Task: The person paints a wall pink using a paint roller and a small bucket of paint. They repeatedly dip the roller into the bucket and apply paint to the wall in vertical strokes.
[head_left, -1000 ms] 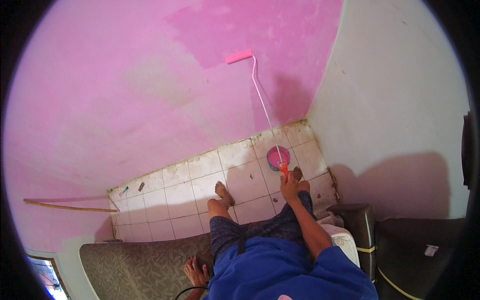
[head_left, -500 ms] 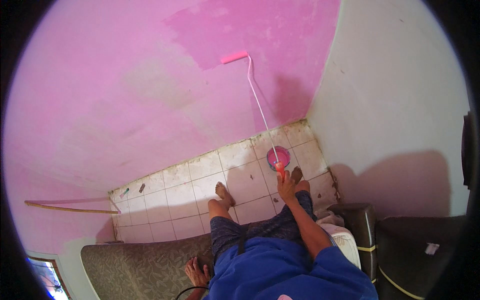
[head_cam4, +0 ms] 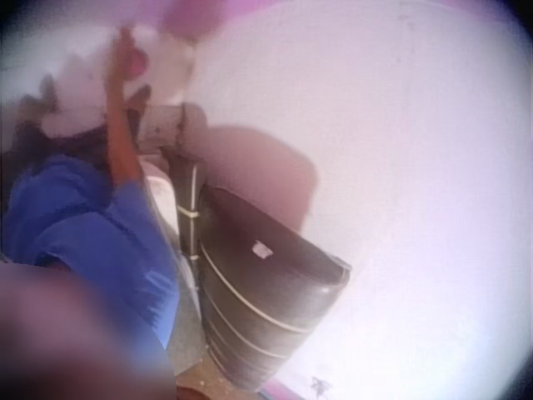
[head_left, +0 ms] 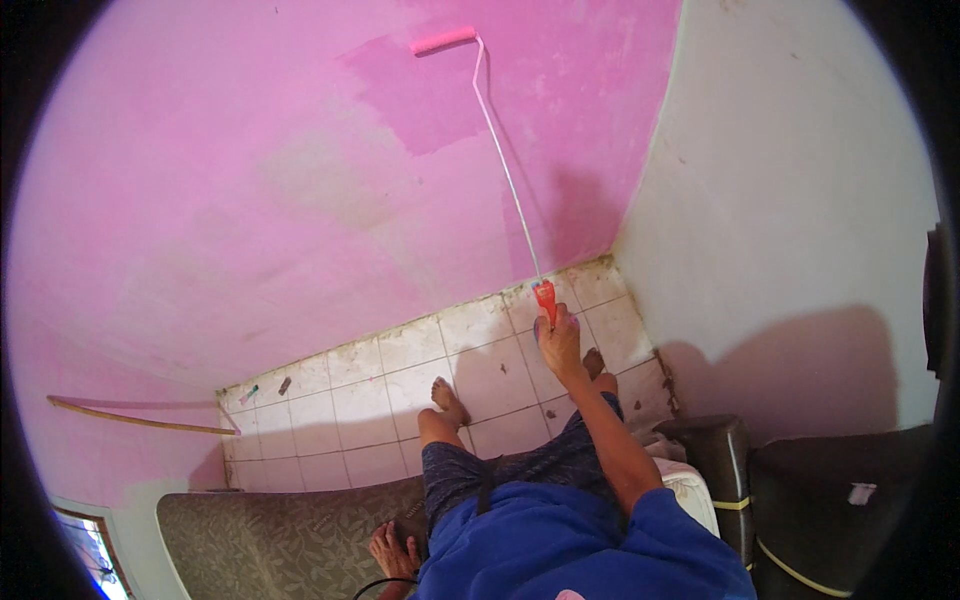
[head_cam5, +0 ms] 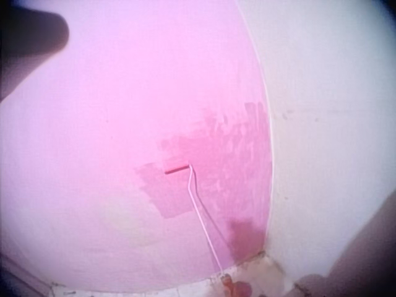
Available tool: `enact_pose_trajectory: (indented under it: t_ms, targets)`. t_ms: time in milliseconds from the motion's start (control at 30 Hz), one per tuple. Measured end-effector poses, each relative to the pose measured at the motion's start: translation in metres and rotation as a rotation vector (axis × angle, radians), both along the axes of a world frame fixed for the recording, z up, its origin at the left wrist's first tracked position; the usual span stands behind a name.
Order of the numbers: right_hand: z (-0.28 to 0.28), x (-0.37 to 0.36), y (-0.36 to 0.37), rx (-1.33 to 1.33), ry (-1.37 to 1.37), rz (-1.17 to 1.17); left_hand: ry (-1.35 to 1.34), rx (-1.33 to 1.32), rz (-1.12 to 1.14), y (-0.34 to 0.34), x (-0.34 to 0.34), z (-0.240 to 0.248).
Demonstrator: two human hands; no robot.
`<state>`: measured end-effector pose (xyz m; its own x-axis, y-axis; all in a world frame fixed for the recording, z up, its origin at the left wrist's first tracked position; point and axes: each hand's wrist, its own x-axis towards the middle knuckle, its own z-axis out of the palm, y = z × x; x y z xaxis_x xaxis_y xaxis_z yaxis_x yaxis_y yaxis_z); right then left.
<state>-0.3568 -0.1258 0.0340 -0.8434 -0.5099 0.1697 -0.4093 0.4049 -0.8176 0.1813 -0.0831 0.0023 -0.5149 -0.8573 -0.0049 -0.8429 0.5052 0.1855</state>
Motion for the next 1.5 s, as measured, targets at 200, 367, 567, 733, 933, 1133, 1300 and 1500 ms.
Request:
enact_pose_trajectory:
  t_ms: [200, 367, 567, 733, 933, 1133, 1300, 1500]
  targets:
    - [-0.036, 0.005, 0.013, -0.022, 0.222, -0.065, 0.027, 0.015, 0.0, -0.002, -0.004, 0.0]
    - [-0.027, 0.005, 0.012, -0.142, 0.231, -0.032, 0.028, -0.008, -0.005, -0.001, -0.003, 0.001]
    - [0.043, -0.005, -0.026, -0.118, 0.044, 0.037, -0.019, 0.003, 0.009, -0.001, -0.002, 0.005]
    - [0.038, 0.0, -0.031, -0.101, -0.011, 0.037, 0.024, 0.011, 0.002, -0.002, -0.003, 0.007]
    - [-0.022, 0.025, 0.006, -0.016, 0.02, 0.011, 0.019, -0.049, 0.002, 0.001, -0.001, 0.001]
    - [0.035, 0.013, -0.018, -0.122, 0.099, 0.01, -0.125, 0.079, 0.146, 0.008, 0.001, -0.015]
    - [0.064, 0.021, -0.039, -0.157, 0.055, 0.009, 0.03, -0.108, 0.082, 0.019, 0.006, -0.022]
    - [0.005, 0.061, 0.009, -0.096, -0.076, 0.08, 0.008, -0.152, 0.058, 0.017, 0.014, -0.049]
